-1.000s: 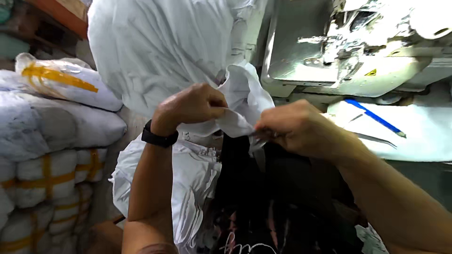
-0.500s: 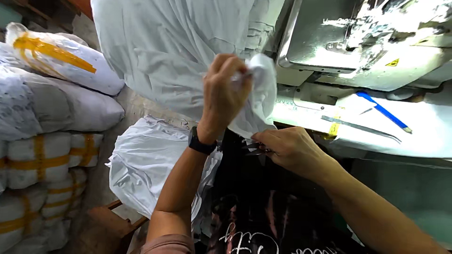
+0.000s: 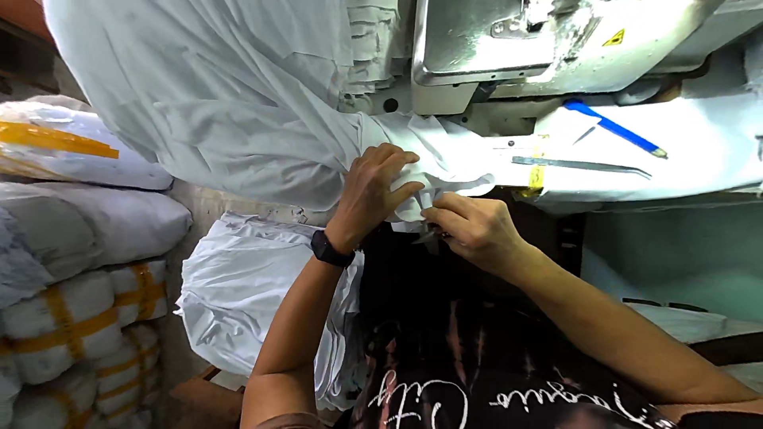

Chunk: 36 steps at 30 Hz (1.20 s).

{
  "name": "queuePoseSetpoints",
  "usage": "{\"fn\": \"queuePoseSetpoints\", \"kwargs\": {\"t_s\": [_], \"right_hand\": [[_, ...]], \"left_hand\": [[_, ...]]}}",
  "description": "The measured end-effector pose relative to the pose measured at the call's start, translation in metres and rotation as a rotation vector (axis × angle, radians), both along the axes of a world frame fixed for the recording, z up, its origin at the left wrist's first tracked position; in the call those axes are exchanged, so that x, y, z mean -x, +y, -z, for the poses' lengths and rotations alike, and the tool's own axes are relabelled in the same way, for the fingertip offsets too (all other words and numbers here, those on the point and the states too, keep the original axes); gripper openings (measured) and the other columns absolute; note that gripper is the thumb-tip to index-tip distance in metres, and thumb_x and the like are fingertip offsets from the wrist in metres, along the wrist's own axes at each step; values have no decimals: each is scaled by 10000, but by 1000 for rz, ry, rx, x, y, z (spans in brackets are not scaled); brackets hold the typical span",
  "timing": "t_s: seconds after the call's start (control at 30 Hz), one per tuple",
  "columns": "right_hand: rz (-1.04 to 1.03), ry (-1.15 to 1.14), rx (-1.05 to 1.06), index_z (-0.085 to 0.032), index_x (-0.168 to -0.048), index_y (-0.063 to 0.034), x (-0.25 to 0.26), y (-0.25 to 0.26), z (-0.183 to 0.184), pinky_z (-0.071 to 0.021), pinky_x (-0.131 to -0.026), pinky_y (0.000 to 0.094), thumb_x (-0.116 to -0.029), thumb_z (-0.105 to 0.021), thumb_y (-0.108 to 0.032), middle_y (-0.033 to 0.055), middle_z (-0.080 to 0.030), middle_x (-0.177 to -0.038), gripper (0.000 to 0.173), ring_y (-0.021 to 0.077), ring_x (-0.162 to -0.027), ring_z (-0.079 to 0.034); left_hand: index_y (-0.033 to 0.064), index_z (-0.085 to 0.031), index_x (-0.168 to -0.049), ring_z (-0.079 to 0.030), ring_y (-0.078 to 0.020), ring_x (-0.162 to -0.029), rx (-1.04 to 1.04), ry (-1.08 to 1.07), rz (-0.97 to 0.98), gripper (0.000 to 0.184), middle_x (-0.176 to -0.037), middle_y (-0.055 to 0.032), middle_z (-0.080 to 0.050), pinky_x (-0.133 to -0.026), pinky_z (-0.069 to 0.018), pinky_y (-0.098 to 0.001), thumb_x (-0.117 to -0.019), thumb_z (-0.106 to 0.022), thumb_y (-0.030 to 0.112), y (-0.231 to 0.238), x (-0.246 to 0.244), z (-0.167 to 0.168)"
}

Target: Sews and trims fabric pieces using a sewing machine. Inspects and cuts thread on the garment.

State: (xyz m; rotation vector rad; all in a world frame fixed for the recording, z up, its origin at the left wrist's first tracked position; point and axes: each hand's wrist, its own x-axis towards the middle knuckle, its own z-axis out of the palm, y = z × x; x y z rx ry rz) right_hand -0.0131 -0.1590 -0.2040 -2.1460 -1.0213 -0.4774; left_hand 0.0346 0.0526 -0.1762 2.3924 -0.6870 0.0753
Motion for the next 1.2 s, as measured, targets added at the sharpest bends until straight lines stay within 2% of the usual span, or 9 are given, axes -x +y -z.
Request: {"fn": "queuePoseSetpoints", "kwargs": {"t_s": [0.17,0.27,0.4,0.53,0.63,0.77,0.9,1.1,1.2], "right_hand": [[71,6,-67,-737,-945,20,-4,-4,-3,-503,-533,307,-908,-620,-2,167,-672,-919,125,228,-695,-648],[156,4,-186,-721,-899,35,-6,-10,-5,-488,-563,240,-913,-658,-14,202,-652,-1004,81,165,-661,-586],[165,9,-229,-719,-915,60,-15,-11,-12,-506,-619,237,-924,-653,-11,261,-646,-1154,97,167,-711,-603],[109,110,-308,-732,-914,68,-24,-13,-13,-580,-843,273,-896,-640,40,214,-719,-1096,98,217,-956,-719],[73,273,-488,-736,-851,96,-28,-12,-16,-565,-853,203,-858,-682,56,201,-742,-974,67,140,-911,-722],[91,464,-527,-728,-790,48,-29,-21,-23,-548,-807,141,-865,-709,-3,119,-748,-926,92,25,-854,-693],[111,571,-549,-730,-786,11,-28,-24,-27,-525,-722,100,-873,-709,-29,50,-739,-874,98,-46,-778,-651],[130,634,-588,-720,-765,-6,-28,-22,-31,-515,-691,93,-859,-709,-14,26,-728,-846,95,-61,-752,-635],[164,646,-612,-714,-766,-4,-29,-20,-32,-492,-656,82,-846,-711,-5,12,-714,-817,80,-74,-715,-608]], "left_hand": [[62,-775,-922,-647,-330,-1085,-50,-130,74,110,-1111,-164,-708,-934,-437,-521,-934,-706,147,-15,-9,1],[-23,-722,-932,-682,-312,-979,-133,-282,156,113,-977,-175,-717,-908,-492,-461,-960,-639,49,-12,9,-31],[-59,-716,-975,-662,-323,-922,-213,-387,221,133,-957,-194,-694,-860,-491,-454,-973,-605,13,-7,20,-47],[-34,-672,-926,-666,-305,-875,-168,-373,271,81,-918,-180,-683,-830,-501,-440,-962,-602,-15,-8,15,-51],[-29,-714,-973,-653,-356,-1041,-295,-280,363,145,-1065,-191,-697,-924,-470,-513,-948,-576,8,1,10,-58],[-14,-716,-907,-487,-456,-1352,-506,-141,338,318,-1330,-197,-649,-1086,-325,-647,-994,-473,172,19,-1,-72],[-7,-726,-881,-519,-404,-1318,-286,-143,326,301,-1246,-173,-688,-1111,-353,-551,-1019,-526,171,31,-5,-71],[-15,-731,-849,-626,-275,-1212,36,-88,308,129,-1050,-138,-732,-1127,-423,-448,-918,-712,92,37,2,-56],[-1,-704,-937,-674,-165,-1148,213,-17,199,102,-1055,-84,-737,-1131,-462,-410,-894,-763,70,37,8,-43]]}}
